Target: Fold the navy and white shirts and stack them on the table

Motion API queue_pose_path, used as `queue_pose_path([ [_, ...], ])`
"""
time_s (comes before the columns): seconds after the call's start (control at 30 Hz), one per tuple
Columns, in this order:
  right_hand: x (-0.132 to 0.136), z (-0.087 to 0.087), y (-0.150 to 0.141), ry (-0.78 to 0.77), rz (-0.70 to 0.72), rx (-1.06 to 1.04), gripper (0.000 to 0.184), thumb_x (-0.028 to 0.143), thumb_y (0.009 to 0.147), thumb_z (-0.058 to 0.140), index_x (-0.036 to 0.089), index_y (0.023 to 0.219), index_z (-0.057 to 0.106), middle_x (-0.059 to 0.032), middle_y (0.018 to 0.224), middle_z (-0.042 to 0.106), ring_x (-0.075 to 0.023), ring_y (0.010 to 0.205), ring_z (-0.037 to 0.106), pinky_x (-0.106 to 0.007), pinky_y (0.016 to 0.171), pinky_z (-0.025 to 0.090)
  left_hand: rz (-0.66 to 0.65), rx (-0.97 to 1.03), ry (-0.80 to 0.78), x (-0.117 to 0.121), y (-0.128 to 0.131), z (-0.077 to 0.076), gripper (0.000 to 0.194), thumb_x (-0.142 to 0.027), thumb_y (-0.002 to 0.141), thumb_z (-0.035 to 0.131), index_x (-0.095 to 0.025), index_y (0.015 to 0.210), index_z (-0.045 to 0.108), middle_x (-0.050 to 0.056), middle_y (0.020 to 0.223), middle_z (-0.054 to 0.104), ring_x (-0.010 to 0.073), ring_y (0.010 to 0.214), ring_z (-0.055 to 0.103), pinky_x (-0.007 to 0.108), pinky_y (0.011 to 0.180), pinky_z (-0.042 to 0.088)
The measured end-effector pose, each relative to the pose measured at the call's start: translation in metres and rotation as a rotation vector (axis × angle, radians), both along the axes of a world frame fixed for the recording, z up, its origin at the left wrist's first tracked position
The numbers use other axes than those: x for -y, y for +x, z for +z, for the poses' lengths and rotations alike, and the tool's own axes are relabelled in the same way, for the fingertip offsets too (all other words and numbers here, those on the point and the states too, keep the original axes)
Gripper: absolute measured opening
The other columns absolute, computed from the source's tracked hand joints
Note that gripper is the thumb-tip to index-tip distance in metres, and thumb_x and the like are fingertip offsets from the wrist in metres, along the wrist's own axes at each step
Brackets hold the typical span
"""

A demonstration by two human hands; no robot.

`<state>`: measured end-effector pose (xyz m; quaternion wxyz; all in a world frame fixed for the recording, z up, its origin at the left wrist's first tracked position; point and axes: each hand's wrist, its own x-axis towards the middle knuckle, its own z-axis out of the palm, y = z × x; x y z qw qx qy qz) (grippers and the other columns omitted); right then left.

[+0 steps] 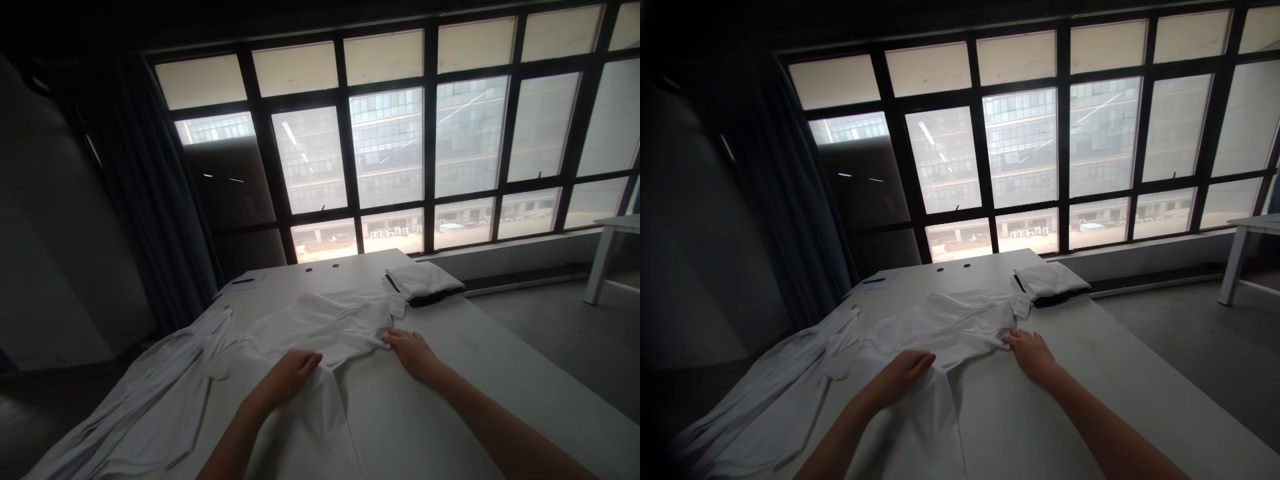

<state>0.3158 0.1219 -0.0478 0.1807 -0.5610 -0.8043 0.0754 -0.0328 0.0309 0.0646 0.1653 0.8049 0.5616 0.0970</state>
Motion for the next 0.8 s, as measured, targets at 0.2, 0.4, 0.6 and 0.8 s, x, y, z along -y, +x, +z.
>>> queue_pose_path([
  [0.2, -0.007, -0.009, 0.011, 0.102, -0.248, -0.137, 0.033, 0.043, 0.092, 0.054, 0.023, 0.115, 0.067, -0.0135, 0.123, 0.066, -0.0307, 0.117, 0.056, -0.046, 0.102, 0.038, -0.085, 0.083, -0.382, 0.025, 0.000, 0.023, 0.037, -0.049, 0.090, 0.052, -0.026, 0.115, 0.067, 0.001, 0.092, 0.075, 0.0194, 0.081, 0.069, 0.026, 0.070, 0.050],
  [0.4, -0.014, -0.005, 0.009, 0.153, -0.188, -0.416, 0.036, 0.046, 0.098, 0.036, 0.022, 0.097, 0.063, -0.0090, 0.099, 0.070, -0.0238, 0.091, 0.065, -0.035, 0.083, 0.049, -0.053, -0.154, -0.276, 0.014, 0.006, -0.021, 0.071, -0.058, 0.088, 0.053, -0.025, 0.151, 0.045, 0.011, 0.156, 0.044, 0.0319, 0.141, 0.043, 0.045, 0.114, 0.035],
  [0.6, -0.022, 0.015, 0.009, 0.220, -0.204, -0.640, 0.055, 0.057, 0.101, 0.015, 0.020, 0.108, 0.056, -0.0107, 0.098, 0.068, -0.0242, 0.089, 0.065, -0.035, 0.079, 0.052, 0.063, -0.266, -0.116, -0.012, 0.011, -0.075, 0.079, -0.060, 0.092, 0.051, -0.033, 0.159, 0.022, 0.008, 0.169, 0.007, 0.0382, 0.154, 0.005, 0.074, 0.113, 0.007],
  [0.8, -0.012, 0.026, 0.014, 0.110, -0.064, -0.546, 0.040, 0.058, 0.087, 0.056, 0.022, 0.101, 0.064, -0.0054, 0.091, 0.071, -0.0247, 0.087, 0.066, -0.033, 0.079, 0.051, -0.149, -0.031, 0.261, -0.012, 0.016, -0.075, 0.030, -0.039, 0.090, 0.063, -0.030, 0.118, 0.068, 0.009, 0.141, 0.057, 0.0285, 0.134, 0.046, 0.043, 0.113, 0.033],
])
